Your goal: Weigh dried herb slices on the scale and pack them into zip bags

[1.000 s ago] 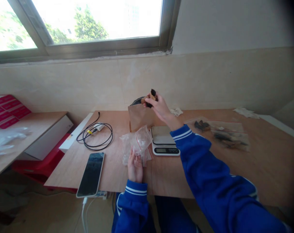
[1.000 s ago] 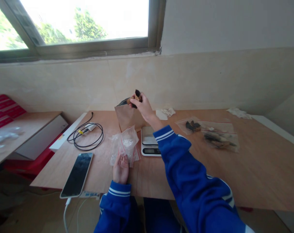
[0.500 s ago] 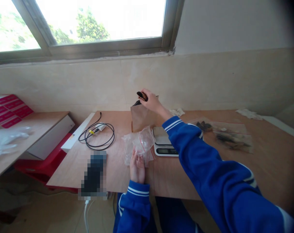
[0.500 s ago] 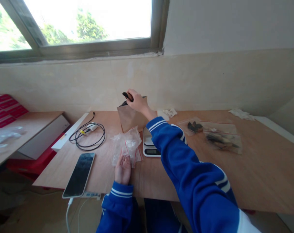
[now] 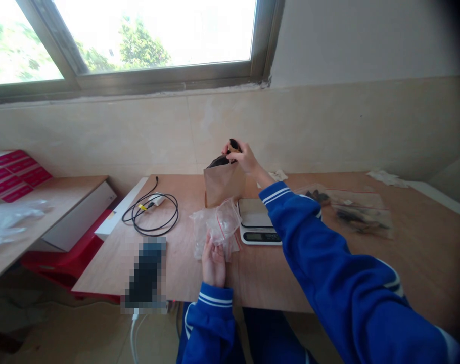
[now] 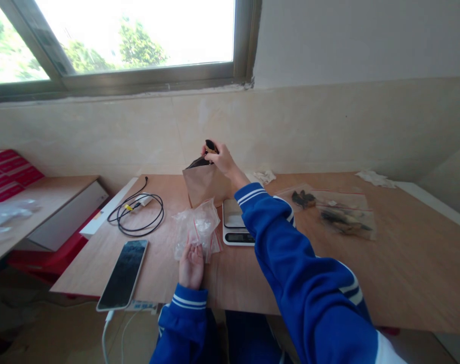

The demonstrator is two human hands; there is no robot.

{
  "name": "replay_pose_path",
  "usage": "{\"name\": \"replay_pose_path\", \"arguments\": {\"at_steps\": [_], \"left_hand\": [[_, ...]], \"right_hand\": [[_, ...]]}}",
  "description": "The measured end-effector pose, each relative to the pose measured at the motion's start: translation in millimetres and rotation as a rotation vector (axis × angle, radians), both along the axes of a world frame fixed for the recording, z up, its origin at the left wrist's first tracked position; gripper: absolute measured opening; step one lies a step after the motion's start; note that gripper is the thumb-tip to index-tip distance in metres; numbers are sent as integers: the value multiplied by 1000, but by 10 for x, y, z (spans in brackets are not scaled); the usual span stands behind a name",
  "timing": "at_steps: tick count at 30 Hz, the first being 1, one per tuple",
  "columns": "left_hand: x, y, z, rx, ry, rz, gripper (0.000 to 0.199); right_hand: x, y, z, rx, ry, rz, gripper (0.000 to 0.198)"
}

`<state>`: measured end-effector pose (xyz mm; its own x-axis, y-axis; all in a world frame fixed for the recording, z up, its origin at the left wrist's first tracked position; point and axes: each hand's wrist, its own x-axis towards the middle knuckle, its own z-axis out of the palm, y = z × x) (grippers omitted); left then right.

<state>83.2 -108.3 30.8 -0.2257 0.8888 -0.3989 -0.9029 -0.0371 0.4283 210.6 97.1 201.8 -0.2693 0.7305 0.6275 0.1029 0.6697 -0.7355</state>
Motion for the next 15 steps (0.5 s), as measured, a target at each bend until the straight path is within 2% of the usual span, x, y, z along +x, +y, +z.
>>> {"name": "replay_pose_path", "arguments": {"at_steps": [3, 8, 12, 15], "left_hand": [[-2, 2, -7, 9, -3, 0, 27], [-10, 4, -10, 17, -7, -5, 27], [-10, 2, -3, 4, 4, -8, 27], [-8, 1, 4, 5, 5, -9, 27]], "right_hand": [[9, 3, -38, 16, 12, -38, 11], [-38, 21, -67, 122, -258, -43, 12], [-93, -23, -63, 171, -492, -205, 20], [-112, -64, -64, 188, -550, -294, 28]]}}
